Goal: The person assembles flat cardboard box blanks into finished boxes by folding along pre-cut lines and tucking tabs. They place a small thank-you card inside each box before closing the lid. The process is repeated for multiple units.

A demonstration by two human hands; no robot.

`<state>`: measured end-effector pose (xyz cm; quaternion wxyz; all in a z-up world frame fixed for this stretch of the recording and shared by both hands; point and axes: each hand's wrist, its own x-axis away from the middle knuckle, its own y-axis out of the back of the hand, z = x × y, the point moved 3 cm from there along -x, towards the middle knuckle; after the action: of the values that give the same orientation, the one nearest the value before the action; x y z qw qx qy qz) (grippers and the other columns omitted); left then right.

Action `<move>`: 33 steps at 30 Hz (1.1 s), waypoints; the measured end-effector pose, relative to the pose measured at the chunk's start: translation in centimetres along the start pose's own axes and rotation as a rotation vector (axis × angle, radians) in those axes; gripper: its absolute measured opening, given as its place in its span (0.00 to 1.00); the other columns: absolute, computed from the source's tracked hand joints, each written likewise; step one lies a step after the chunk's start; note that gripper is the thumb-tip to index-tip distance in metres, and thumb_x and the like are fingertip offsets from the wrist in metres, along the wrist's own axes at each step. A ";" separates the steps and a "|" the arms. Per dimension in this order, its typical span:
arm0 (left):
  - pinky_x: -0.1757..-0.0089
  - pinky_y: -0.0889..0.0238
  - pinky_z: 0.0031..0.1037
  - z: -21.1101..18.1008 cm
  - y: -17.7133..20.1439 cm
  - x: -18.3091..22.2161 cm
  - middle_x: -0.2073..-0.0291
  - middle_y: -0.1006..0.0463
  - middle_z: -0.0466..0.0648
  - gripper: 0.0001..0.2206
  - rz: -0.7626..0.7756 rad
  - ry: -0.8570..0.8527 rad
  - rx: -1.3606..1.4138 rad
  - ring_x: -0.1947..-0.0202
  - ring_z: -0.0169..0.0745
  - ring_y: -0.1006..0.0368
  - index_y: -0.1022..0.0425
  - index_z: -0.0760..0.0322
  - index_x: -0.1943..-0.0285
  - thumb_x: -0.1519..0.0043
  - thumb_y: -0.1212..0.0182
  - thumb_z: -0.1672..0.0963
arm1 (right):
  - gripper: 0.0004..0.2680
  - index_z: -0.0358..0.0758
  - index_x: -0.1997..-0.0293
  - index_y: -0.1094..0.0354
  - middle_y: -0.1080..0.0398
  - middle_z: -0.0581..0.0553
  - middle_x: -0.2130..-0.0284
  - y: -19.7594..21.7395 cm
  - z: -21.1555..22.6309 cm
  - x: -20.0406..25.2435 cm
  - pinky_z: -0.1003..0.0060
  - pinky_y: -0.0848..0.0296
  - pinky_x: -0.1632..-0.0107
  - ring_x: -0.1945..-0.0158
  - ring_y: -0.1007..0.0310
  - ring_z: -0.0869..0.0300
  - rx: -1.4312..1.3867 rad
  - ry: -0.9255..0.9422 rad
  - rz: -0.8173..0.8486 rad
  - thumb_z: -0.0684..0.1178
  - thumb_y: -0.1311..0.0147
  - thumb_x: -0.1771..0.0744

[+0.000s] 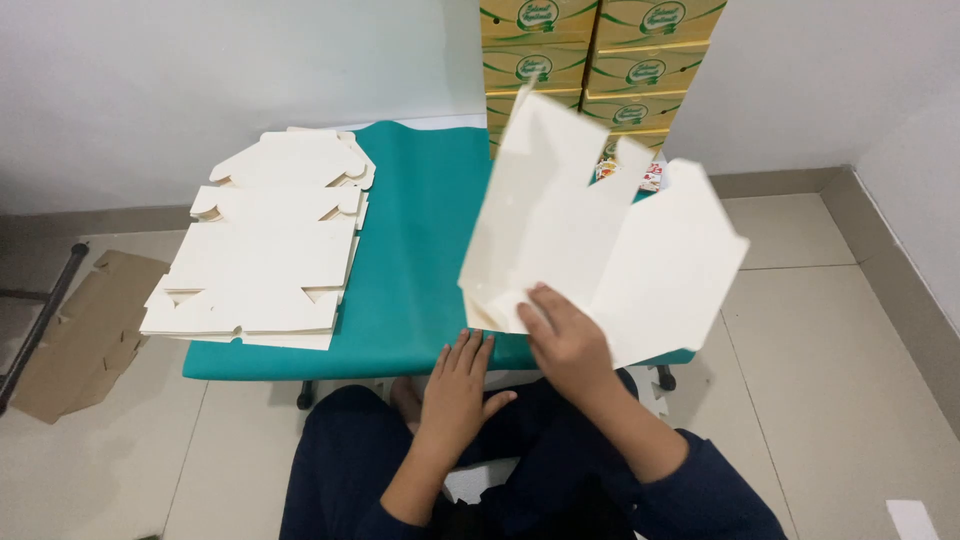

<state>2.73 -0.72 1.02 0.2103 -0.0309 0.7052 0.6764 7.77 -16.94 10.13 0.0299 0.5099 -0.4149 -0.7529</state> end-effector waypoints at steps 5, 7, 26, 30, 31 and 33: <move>0.41 0.52 0.47 4.5 3.2 0.3 0.49 0.28 0.54 0.21 -0.034 0.053 0.179 0.41 0.51 0.38 0.34 0.65 0.44 0.44 0.41 0.52 | 0.08 0.37 0.53 0.36 0.32 0.35 0.53 -7.4 1.2 2.5 0.53 0.29 0.50 0.48 0.30 0.43 0.132 0.098 0.100 0.37 0.52 0.36; 0.39 0.54 0.49 6.5 3.8 0.7 0.49 0.28 0.52 0.17 -0.077 0.121 0.148 0.42 0.47 0.37 0.32 0.63 0.47 0.44 0.42 0.53 | 0.08 0.39 0.53 0.35 0.31 0.36 0.54 -9.1 0.7 3.5 0.55 0.27 0.55 0.48 0.29 0.44 0.104 0.052 0.083 0.38 0.50 0.36; 0.35 0.60 0.42 12.8 0.9 0.0 0.57 0.21 0.48 0.07 -0.299 0.488 0.235 0.45 0.40 0.30 0.28 0.59 0.56 0.35 0.48 0.54 | 0.18 0.32 0.42 0.38 0.35 0.26 0.48 -10.2 3.9 4.5 0.48 0.43 0.38 0.40 0.39 0.41 0.228 -0.124 0.262 0.58 0.58 0.31; 0.35 0.59 0.41 12.4 0.6 0.3 0.57 0.21 0.50 0.07 -0.396 0.506 0.249 0.46 0.40 0.29 0.29 0.61 0.56 0.34 0.49 0.54 | 0.18 0.35 0.44 0.35 0.34 0.30 0.48 -9.5 3.6 4.0 0.49 0.43 0.37 0.40 0.37 0.44 0.131 -0.187 0.160 0.58 0.52 0.33; 0.36 0.58 0.41 12.5 0.3 0.4 0.57 0.20 0.50 0.08 -0.389 0.495 0.237 0.46 0.40 0.29 0.29 0.62 0.56 0.34 0.48 0.54 | 0.17 0.36 0.46 0.34 0.32 0.33 0.50 -9.3 3.5 3.8 0.49 0.45 0.36 0.41 0.36 0.46 0.116 -0.206 0.147 0.58 0.52 0.33; 0.36 0.57 0.42 12.4 0.6 0.5 0.58 0.20 0.50 0.08 -0.383 0.484 0.230 0.47 0.39 0.29 0.29 0.62 0.56 0.34 0.48 0.54 | 0.16 0.37 0.48 0.32 0.30 0.35 0.51 -9.1 3.4 3.8 0.49 0.46 0.35 0.42 0.35 0.49 0.105 -0.223 0.135 0.58 0.52 0.33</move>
<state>5.24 11.47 1.41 0.1621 -0.2991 0.7877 0.5136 6.67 -10.73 1.87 0.0078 0.3949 -0.4878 -0.7785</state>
